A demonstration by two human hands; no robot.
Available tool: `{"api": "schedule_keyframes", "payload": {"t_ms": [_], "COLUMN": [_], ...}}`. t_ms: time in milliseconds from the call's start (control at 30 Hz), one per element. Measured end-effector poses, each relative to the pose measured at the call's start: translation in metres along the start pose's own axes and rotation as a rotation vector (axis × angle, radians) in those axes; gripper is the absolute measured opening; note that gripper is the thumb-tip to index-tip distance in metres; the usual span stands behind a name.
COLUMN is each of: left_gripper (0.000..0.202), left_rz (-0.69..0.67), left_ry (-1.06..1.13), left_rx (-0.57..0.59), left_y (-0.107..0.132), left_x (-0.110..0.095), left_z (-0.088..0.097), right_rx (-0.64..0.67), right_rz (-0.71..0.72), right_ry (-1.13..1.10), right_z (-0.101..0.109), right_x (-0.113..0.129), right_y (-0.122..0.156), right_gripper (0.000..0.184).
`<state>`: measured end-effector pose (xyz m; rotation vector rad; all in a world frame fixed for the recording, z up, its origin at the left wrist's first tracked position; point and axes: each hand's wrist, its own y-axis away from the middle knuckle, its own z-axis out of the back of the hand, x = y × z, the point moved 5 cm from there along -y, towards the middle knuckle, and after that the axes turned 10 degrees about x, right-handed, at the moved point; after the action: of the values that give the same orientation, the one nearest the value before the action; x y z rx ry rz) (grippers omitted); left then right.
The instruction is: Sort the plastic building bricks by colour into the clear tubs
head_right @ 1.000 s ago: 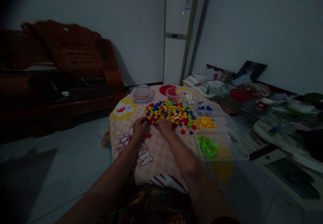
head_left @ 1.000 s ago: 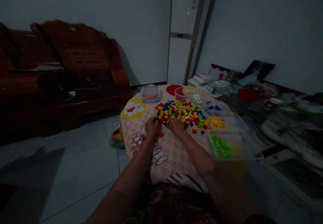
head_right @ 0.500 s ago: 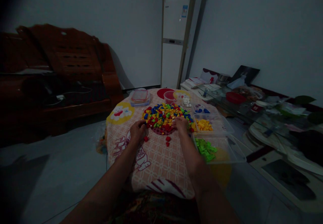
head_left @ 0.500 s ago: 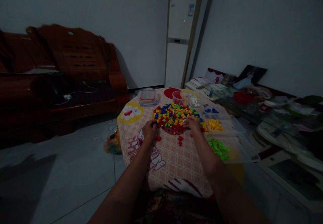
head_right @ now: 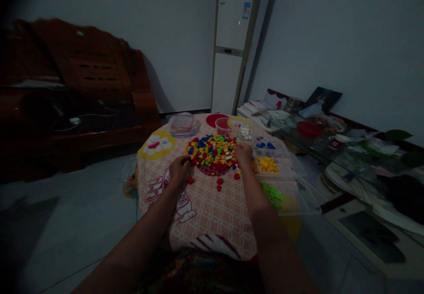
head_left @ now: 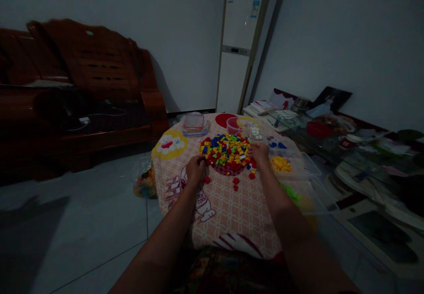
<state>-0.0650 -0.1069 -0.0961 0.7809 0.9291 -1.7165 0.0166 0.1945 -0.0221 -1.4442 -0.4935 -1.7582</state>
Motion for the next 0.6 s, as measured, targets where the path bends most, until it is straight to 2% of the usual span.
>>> {"api": "schedule_keyframes", "payload": {"t_ms": [67,133,200,300,367,600], "left_gripper": [0.034,0.035,0.035,0.036,0.036,0.034], "left_rz": [-0.003,0.001,0.011,0.026,0.027,0.019], "left_ry": [-0.009,-0.011,-0.009,0.001,0.002,-0.021], "left_rx": [0.011,0.014,0.015,0.015,0.019,0.021], "left_y": [0.0,0.0,0.001,0.001,0.001,0.002], "left_x": [-0.001,-0.001,-0.001,0.0,0.0,-0.003], "left_z": [0.0,0.001,0.0,-0.001,-0.001,0.003], "right_rx": [0.079,0.14,0.229,0.416,0.507,0.612], "right_rz": [0.011,0.035,0.105,0.231,0.265,0.253], "right_ry": [0.074,0.129,0.27,0.597,0.746,0.992], "right_z": [-0.018,-0.035,-0.053,-0.082,-0.099,-0.144], "right_x": [-0.007,-0.003,0.01,0.031,0.039,0.04], "right_y": [0.027,0.046,0.059,0.076,0.085,0.099], "right_gripper": [0.019,0.018,0.018,0.021,0.021,0.024]}}
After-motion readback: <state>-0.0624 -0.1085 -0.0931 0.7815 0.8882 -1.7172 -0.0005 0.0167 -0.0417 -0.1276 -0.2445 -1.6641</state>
